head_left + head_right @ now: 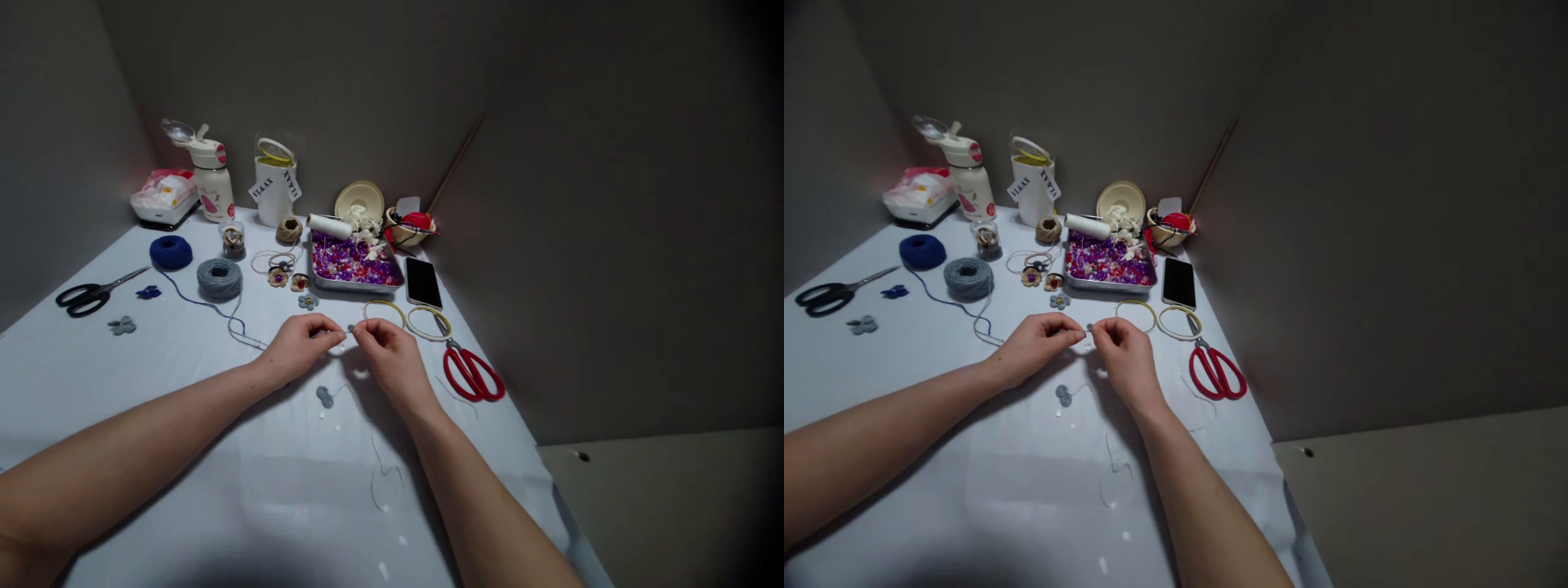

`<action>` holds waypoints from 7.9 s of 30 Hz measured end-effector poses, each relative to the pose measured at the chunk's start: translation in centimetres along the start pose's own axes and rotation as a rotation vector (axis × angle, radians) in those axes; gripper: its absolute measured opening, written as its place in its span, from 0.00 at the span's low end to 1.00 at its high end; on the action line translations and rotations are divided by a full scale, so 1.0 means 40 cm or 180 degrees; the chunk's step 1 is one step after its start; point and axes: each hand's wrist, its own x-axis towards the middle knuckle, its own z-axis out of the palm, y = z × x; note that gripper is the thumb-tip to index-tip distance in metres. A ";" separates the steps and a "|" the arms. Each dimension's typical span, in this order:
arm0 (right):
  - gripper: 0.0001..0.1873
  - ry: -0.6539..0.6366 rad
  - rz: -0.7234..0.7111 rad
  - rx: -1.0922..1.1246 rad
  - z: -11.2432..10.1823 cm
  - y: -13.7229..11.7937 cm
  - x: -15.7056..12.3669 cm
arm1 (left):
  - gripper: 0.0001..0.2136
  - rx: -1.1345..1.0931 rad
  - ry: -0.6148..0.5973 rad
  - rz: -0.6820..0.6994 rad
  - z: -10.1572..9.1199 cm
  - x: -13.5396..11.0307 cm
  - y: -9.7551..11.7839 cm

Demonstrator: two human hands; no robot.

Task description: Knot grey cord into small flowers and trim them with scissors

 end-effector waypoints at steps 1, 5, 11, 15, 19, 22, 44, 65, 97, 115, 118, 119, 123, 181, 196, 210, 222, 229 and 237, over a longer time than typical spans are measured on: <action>0.10 -0.0035 0.0001 -0.0021 -0.003 -0.001 0.001 | 0.07 0.0031 -0.0002 0.0020 -0.001 0.000 0.001; 0.10 -0.0199 0.0004 -0.0150 -0.010 -0.003 0.003 | 0.06 0.0187 -0.0014 0.0055 -0.007 0.003 0.005; 0.09 -0.0461 -0.0045 -0.0459 -0.016 -0.003 0.000 | 0.08 0.0732 -0.0015 0.0130 -0.018 0.001 0.012; 0.09 -0.0591 -0.0084 -0.0635 -0.019 -0.010 -0.005 | 0.08 0.0912 -0.0094 0.0106 -0.021 0.000 0.018; 0.08 -0.0654 -0.0247 -0.0996 -0.024 -0.013 -0.007 | 0.07 0.0975 -0.0145 0.0123 -0.020 -0.001 0.019; 0.07 -0.0751 -0.0407 -0.1341 -0.029 -0.013 -0.006 | 0.06 0.0910 -0.0153 0.0186 -0.019 -0.003 0.017; 0.07 -0.0432 -0.0479 -0.0895 -0.037 -0.027 -0.001 | 0.06 0.0628 0.0042 0.0183 -0.012 -0.002 0.006; 0.08 -0.0096 0.0063 0.0090 -0.008 -0.016 -0.003 | 0.07 -0.0360 0.0367 -0.0223 0.018 -0.007 0.011; 0.10 -0.0241 0.0671 0.0762 -0.010 -0.013 -0.008 | 0.07 -0.0138 0.0154 -0.0113 0.015 -0.015 0.035; 0.10 0.0018 0.0327 0.0577 0.010 -0.007 -0.012 | 0.06 -0.0075 0.0429 0.0077 0.011 -0.015 0.024; 0.09 0.0005 0.0221 0.0417 0.009 -0.013 -0.015 | 0.06 0.0008 0.0418 0.0063 0.010 -0.014 0.021; 0.09 -0.0017 0.0175 0.0327 0.007 -0.013 -0.015 | 0.07 0.0039 0.0389 0.0066 0.009 -0.013 0.020; 0.10 -0.0158 0.0049 0.0018 0.001 -0.007 -0.009 | 0.06 0.0194 0.0144 0.0073 0.002 -0.006 0.017; 0.12 -0.0017 0.0414 0.0552 0.023 0.001 -0.016 | 0.07 -0.0046 0.0294 -0.0008 0.004 -0.012 0.017; 0.11 -0.0361 0.0300 -0.0034 -0.012 0.001 -0.001 | 0.06 0.0684 -0.0041 0.0052 -0.017 -0.006 0.019; 0.05 -0.1077 0.0053 -0.0989 -0.038 -0.020 -0.004 | 0.07 0.1435 -0.0488 0.0730 -0.029 -0.003 0.009; 0.06 -0.1007 -0.0315 -0.1398 -0.039 -0.020 -0.008 | 0.07 0.1453 -0.0561 0.0534 -0.025 -0.004 0.017; 0.11 -0.0316 0.0320 0.0077 -0.006 -0.003 -0.005 | 0.06 -0.0257 0.0319 -0.0128 -0.006 0.006 0.001; 0.11 0.0014 0.0444 0.0723 0.033 0.002 -0.024 | 0.05 -0.0205 0.0438 -0.0002 0.003 -0.007 0.003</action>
